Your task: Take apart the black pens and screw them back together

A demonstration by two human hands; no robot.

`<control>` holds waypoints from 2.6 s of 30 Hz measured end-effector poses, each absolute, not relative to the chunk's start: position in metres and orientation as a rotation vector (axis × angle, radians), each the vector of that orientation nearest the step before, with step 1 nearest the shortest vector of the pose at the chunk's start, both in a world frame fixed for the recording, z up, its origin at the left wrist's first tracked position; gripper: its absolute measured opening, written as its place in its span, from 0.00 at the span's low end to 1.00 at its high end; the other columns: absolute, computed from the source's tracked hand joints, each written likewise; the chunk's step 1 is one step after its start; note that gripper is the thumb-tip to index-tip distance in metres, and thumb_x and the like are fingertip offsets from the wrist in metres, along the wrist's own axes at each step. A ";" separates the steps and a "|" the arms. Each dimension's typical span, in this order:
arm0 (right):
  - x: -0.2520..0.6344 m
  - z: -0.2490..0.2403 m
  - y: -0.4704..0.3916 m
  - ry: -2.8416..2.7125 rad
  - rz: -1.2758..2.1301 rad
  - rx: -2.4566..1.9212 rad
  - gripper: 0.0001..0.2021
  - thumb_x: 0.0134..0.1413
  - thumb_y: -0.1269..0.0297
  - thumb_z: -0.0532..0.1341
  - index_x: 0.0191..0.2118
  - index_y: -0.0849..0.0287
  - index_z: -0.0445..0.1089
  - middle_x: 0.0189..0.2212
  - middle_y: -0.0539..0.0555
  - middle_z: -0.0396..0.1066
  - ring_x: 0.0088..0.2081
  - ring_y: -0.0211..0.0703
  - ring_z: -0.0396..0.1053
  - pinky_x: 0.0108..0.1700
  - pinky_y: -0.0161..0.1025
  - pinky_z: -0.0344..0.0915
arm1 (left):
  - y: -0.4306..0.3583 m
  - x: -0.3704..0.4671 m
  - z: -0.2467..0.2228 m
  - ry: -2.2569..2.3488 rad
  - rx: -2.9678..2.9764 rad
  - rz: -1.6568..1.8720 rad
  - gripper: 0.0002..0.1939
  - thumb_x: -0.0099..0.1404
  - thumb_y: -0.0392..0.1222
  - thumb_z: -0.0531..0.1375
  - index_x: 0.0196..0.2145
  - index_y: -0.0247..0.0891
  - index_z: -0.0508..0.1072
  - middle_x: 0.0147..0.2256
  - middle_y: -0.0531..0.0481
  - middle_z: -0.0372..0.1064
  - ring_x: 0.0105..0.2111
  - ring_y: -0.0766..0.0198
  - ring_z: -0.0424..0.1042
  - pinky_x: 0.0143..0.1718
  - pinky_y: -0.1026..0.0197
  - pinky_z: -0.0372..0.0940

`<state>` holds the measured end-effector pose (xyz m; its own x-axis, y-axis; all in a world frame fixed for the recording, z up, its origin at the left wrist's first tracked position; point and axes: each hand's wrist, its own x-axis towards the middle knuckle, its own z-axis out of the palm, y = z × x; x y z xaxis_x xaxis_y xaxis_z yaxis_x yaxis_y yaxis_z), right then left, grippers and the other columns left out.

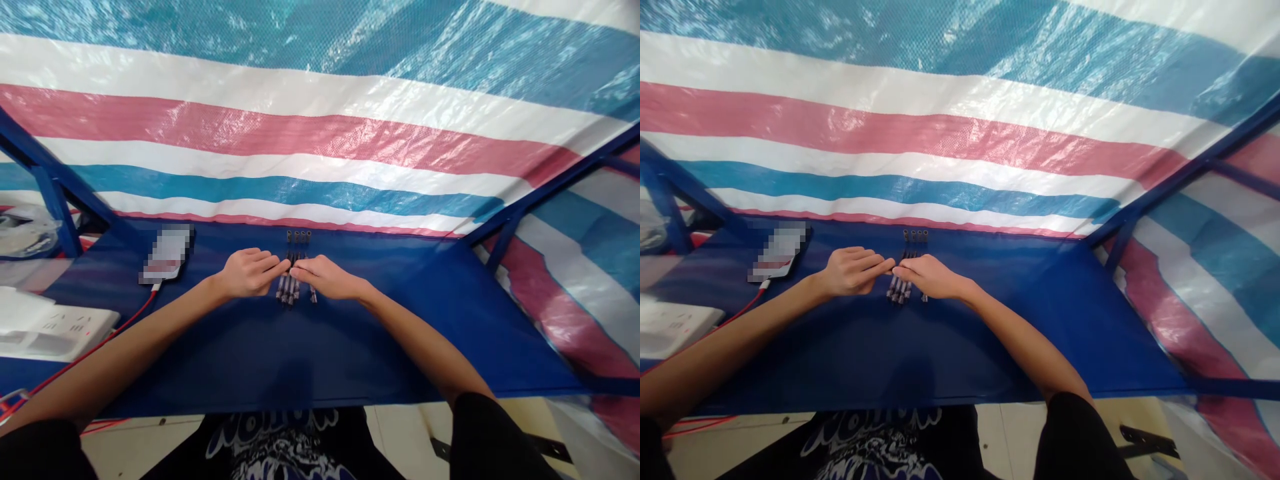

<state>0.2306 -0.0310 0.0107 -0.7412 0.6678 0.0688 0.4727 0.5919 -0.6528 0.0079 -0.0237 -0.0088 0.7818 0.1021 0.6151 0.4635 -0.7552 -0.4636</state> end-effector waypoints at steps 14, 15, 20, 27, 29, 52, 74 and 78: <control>0.228 0.004 -0.031 -2.199 0.938 -1.082 0.14 0.65 0.57 0.51 0.37 0.60 0.67 0.25 0.48 0.65 0.26 0.35 0.63 0.34 0.35 0.62 | -0.020 0.011 -0.004 -0.903 -2.650 -0.784 0.15 0.70 0.43 0.50 0.38 0.38 0.76 0.27 0.50 0.74 0.25 0.67 0.72 0.25 0.67 0.60; 0.227 0.004 -0.033 -2.240 0.708 -1.085 0.11 0.64 0.59 0.52 0.40 0.60 0.67 0.30 0.51 0.69 0.30 0.36 0.65 0.35 0.35 0.61 | -0.019 0.011 -0.003 -0.978 -2.693 -0.784 0.16 0.70 0.45 0.50 0.38 0.38 0.76 0.29 0.49 0.75 0.27 0.66 0.73 0.26 0.67 0.60; 0.227 -0.003 -0.035 -2.432 -0.060 -0.973 0.13 0.67 0.61 0.49 0.44 0.61 0.67 0.38 0.56 0.70 0.35 0.39 0.67 0.36 0.34 0.59 | -0.020 0.014 0.002 -1.074 -2.860 -0.722 0.19 0.71 0.48 0.48 0.39 0.38 0.76 0.33 0.48 0.77 0.31 0.63 0.75 0.30 0.66 0.62; 0.230 -0.013 -0.029 -2.539 -0.444 -0.807 0.13 0.66 0.71 0.48 0.41 0.62 0.69 0.30 0.53 0.69 0.31 0.39 0.64 0.33 0.37 0.54 | -0.021 0.018 0.009 -1.174 -3.013 -0.476 0.21 0.73 0.48 0.45 0.31 0.38 0.72 0.25 0.52 0.71 0.24 0.66 0.70 0.25 0.66 0.54; 0.229 -0.014 -0.029 -2.565 -0.423 -0.809 0.13 0.67 0.69 0.48 0.39 0.62 0.69 0.28 0.53 0.68 0.30 0.38 0.63 0.32 0.37 0.52 | -0.023 0.019 0.009 -1.219 -3.024 -0.410 0.21 0.73 0.48 0.45 0.29 0.38 0.71 0.22 0.53 0.69 0.22 0.66 0.68 0.24 0.66 0.51; 0.235 -0.002 -0.025 -2.519 0.263 -0.729 0.23 0.68 0.55 0.46 0.28 0.60 0.69 0.20 0.48 0.63 0.24 0.33 0.58 0.30 0.33 0.52 | -0.020 0.008 0.010 -0.735 -2.743 -0.522 0.20 0.73 0.48 0.45 0.37 0.38 0.74 0.29 0.52 0.75 0.25 0.69 0.71 0.22 0.68 0.53; 0.234 -0.004 -0.020 -1.805 1.828 -0.764 0.22 0.60 0.47 0.56 0.26 0.62 0.66 0.14 0.40 0.44 0.17 0.30 0.43 0.23 0.32 0.52 | -0.027 0.010 0.012 -0.513 -2.405 -0.477 0.15 0.73 0.44 0.48 0.34 0.38 0.69 0.23 0.56 0.68 0.20 0.70 0.64 0.23 0.63 0.55; 0.233 -0.006 -0.020 -1.657 2.086 -0.703 0.20 0.61 0.50 0.57 0.26 0.60 0.63 0.13 0.38 0.41 0.16 0.29 0.37 0.21 0.31 0.48 | -0.029 0.010 0.012 -0.487 -2.420 -0.466 0.14 0.74 0.43 0.47 0.36 0.37 0.69 0.25 0.55 0.69 0.22 0.69 0.65 0.25 0.64 0.57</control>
<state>0.2334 -0.0205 -0.0059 -0.8010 0.5808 -0.1453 0.0101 -0.2295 -0.9732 0.0097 -0.0287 0.0118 0.8697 0.2286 0.4374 0.4470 -0.7405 -0.5019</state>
